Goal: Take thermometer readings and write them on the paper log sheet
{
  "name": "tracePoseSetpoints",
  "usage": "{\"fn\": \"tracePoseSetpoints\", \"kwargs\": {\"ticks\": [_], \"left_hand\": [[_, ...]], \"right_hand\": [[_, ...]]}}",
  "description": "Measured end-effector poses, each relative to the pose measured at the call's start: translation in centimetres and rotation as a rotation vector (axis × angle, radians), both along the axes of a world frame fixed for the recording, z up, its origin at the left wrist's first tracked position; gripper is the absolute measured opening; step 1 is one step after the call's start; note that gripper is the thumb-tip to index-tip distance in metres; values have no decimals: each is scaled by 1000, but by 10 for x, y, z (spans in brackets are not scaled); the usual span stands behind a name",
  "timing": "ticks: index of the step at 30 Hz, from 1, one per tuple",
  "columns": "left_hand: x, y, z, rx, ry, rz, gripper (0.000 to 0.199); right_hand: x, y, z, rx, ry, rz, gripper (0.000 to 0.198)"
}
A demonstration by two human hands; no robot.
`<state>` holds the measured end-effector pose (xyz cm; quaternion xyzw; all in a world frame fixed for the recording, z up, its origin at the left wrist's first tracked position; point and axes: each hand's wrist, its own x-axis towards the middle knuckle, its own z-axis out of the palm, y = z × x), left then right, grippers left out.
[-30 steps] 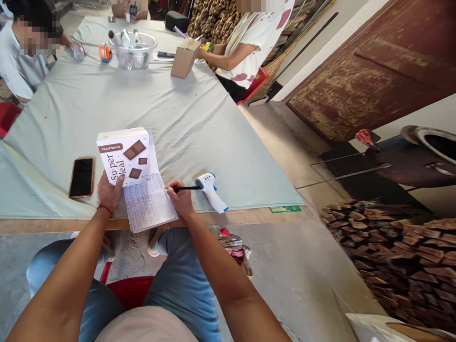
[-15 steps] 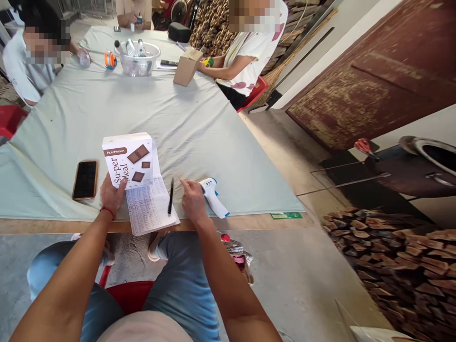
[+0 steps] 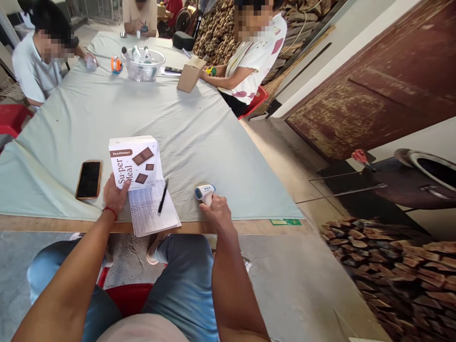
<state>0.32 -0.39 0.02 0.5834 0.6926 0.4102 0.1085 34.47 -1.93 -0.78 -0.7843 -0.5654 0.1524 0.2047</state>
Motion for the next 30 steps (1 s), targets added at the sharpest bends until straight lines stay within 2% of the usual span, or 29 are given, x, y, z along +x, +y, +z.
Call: {"fn": "tracePoseSetpoints", "kwargs": {"ticks": [2, 4, 5, 8, 10, 12, 15, 22, 30], "left_hand": [[0, 0, -1, -8, 1, 4, 52], [0, 0, -1, -12, 1, 7, 51], [0, 0, -2, -14, 2, 9, 50], [0, -1, -1, -14, 7, 15, 49], [-1, -1, -1, -15, 5, 1, 49], [-2, -1, -1, -18, -3, -20, 49], [-2, 0, -1, -13, -11, -29, 49], [-2, 0, -2, 8, 1, -32, 47], [-1, -1, 3, -9, -25, -23, 48]], "right_hand": [[-20, -6, 10, 83, 197, 99, 38], [-52, -15, 19, 198, 494, 189, 44], [-72, -20, 24, 212, 652, 241, 44], [-132, -31, 31, 153, 946, 354, 30], [-163, -32, 31, 138, 1030, 332, 21], [-182, -28, 27, 114, 1077, 255, 19], [-193, -20, 18, 80, 1085, 180, 21], [-193, -16, 11, 72, 1016, 194, 32], [-196, -17, 10, 128, 983, 235, 25]]}}
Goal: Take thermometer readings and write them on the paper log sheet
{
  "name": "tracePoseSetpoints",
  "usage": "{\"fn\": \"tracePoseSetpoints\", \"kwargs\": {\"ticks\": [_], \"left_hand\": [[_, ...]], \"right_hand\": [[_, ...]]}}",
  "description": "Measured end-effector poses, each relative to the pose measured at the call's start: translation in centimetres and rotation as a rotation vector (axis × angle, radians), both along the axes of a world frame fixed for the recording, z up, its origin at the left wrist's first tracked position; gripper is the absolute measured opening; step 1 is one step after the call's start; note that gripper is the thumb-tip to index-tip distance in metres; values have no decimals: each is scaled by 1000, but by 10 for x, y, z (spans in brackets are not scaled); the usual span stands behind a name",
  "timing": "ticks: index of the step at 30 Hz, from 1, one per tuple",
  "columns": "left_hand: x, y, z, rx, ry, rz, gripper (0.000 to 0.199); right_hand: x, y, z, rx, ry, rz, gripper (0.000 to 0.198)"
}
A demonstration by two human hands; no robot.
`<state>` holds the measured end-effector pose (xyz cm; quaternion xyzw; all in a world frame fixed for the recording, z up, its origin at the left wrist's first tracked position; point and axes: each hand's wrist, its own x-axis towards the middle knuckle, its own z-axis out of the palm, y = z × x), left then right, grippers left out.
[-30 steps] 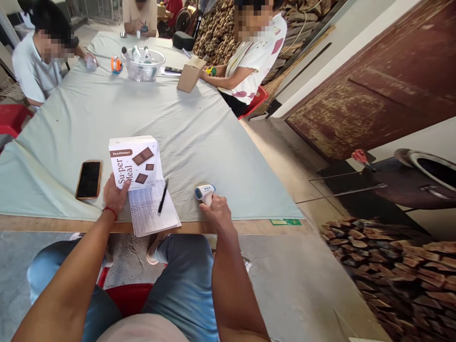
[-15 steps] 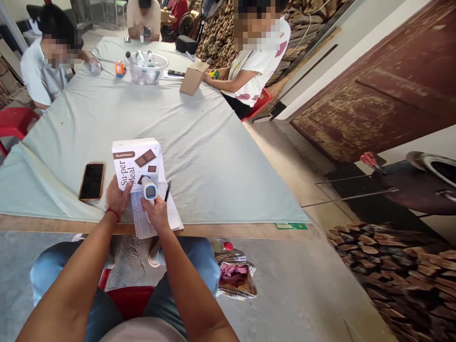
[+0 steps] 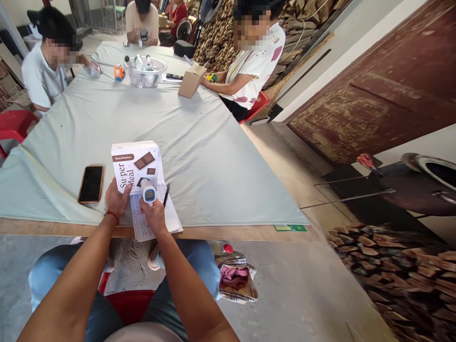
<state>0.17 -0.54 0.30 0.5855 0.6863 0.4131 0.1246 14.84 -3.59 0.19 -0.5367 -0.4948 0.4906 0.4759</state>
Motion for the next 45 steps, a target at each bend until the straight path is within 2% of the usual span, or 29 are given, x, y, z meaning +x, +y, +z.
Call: {"fn": "tracePoseSetpoints", "kwargs": {"ticks": [11, 15, 24, 30, 41, 45], "left_hand": [[-1, 0, 0, -10, -9, 15, 50], [-1, -1, 3, -32, 6, 13, 49], [-1, -1, 1, -12, 19, 19, 48], [-2, -1, 0, 4, 31, 21, 50], [-3, 1, 1, -1, 27, 19, 51], [-4, 2, -1, -12, 29, 27, 53]], "right_hand": [[-3, 2, -5, -24, -3, -40, 22], [-2, -3, -3, -34, 45, -5, 23], [17, -35, 34, -124, 235, 143, 31], [27, -45, 53, -181, 285, 151, 38], [35, -53, 63, -104, 247, 168, 37], [57, -41, 55, -40, 85, 100, 40]]}}
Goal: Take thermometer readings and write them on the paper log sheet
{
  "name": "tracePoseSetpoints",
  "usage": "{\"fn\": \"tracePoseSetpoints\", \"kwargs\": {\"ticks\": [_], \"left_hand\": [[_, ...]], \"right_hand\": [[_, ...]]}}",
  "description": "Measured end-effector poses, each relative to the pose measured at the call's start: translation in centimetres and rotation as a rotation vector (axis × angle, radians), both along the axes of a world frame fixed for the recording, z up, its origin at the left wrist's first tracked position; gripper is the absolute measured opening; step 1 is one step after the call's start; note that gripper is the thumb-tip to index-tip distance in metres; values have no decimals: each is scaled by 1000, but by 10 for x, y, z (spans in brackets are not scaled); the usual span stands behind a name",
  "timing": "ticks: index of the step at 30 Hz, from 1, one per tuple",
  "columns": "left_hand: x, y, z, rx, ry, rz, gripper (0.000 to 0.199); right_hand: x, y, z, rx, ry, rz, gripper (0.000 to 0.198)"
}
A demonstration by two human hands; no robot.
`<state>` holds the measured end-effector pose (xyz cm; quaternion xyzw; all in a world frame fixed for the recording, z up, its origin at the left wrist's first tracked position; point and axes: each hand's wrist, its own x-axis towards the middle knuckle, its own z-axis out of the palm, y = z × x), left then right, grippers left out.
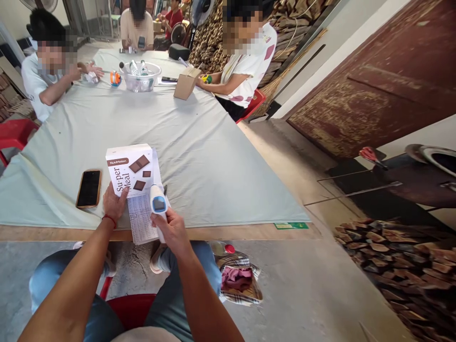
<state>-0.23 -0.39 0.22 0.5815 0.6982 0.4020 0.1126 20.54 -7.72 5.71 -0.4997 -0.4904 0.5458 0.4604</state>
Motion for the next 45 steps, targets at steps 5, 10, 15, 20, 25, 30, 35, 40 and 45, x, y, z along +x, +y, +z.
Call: {"fn": "tracePoseSetpoints", "kwargs": {"ticks": [5, 10, 15, 20, 25, 30, 35, 40, 45], "left_hand": [[0, 1, -3, 4, 2, 11, 50], [2, -1, -2, -8, -12, 4, 48], [4, -3, 0, 2, -12, 23, 47], [4, -3, 0, -13, -15, 18, 48], [2, -2, -2, -6, -6, 16, 48], [2, -2, -5, 10, 9, 19, 45], [4, -3, -4, 3, 1, 28, 45], [3, -3, -2, 5, -12, 11, 45], [2, -3, 1, -18, -20, 9, 47]], "right_hand": [[76, 45, -28, 85, -564, -354, 55], [142, 73, -46, -143, -1136, -379, 43], [161, 76, -58, -193, -1268, -395, 43], [132, 78, -72, 257, -1199, -441, 41], [73, 82, -85, 624, -1056, -31, 37], [58, 79, -91, 677, -1161, 127, 46], [66, 75, -87, 664, -1219, 158, 49], [59, 76, -78, 697, -1220, 238, 44], [64, 76, -71, 651, -1204, 246, 23]]}}
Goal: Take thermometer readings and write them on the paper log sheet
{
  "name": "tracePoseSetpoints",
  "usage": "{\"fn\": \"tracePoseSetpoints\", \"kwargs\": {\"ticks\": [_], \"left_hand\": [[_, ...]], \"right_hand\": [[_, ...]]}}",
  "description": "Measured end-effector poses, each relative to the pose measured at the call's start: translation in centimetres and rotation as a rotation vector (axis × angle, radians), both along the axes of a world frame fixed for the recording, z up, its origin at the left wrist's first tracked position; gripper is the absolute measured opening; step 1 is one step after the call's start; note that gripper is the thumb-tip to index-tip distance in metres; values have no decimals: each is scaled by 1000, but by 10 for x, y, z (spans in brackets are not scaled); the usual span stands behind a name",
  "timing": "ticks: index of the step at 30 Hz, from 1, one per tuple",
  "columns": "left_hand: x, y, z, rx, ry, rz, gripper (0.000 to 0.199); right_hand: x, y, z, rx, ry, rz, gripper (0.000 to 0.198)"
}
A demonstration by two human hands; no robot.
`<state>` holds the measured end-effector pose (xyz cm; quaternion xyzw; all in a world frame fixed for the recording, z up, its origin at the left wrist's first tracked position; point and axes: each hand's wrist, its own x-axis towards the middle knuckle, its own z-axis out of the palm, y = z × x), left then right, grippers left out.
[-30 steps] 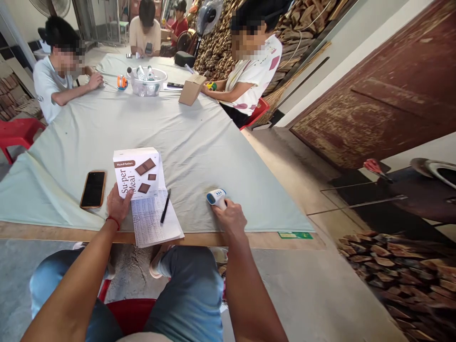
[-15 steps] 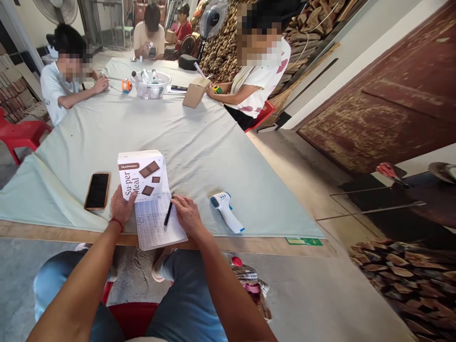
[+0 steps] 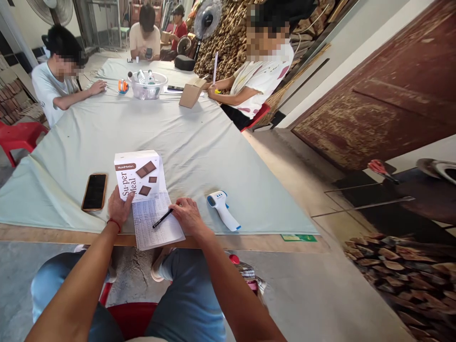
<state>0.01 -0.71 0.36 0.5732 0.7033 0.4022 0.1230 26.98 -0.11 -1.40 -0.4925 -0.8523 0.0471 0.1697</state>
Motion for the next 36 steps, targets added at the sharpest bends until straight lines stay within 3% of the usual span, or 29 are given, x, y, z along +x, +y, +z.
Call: {"fn": "tracePoseSetpoints", "kwargs": {"ticks": [4, 8, 12, 18, 22, 27, 36], "left_hand": [[1, 0, 0, 7, -1, -5, 48], [1, 0, -2, 16, 0, -1, 49], [1, 0, -2, 28, 5, -1, 46], [1, 0, -2, 23, 6, 3, 43], [1, 0, -3, 19, 3, 8, 45], [1, 1, -3, 20, 5, 15, 43], [0, 0, -6, 12, 13, 18, 45]], "right_hand": [[9, -6, 1, -6, 100, -32, 16], [6, -18, 2, 5, 431, -148, 25], [-14, -29, 5, -98, 845, -327, 28], [-44, -36, 10, -325, 1274, -261, 26], [-55, -34, 14, -440, 1340, -291, 27], [-68, -26, 15, -431, 1350, -301, 25], [-73, -29, -2, -433, 1198, -228, 18]]}}
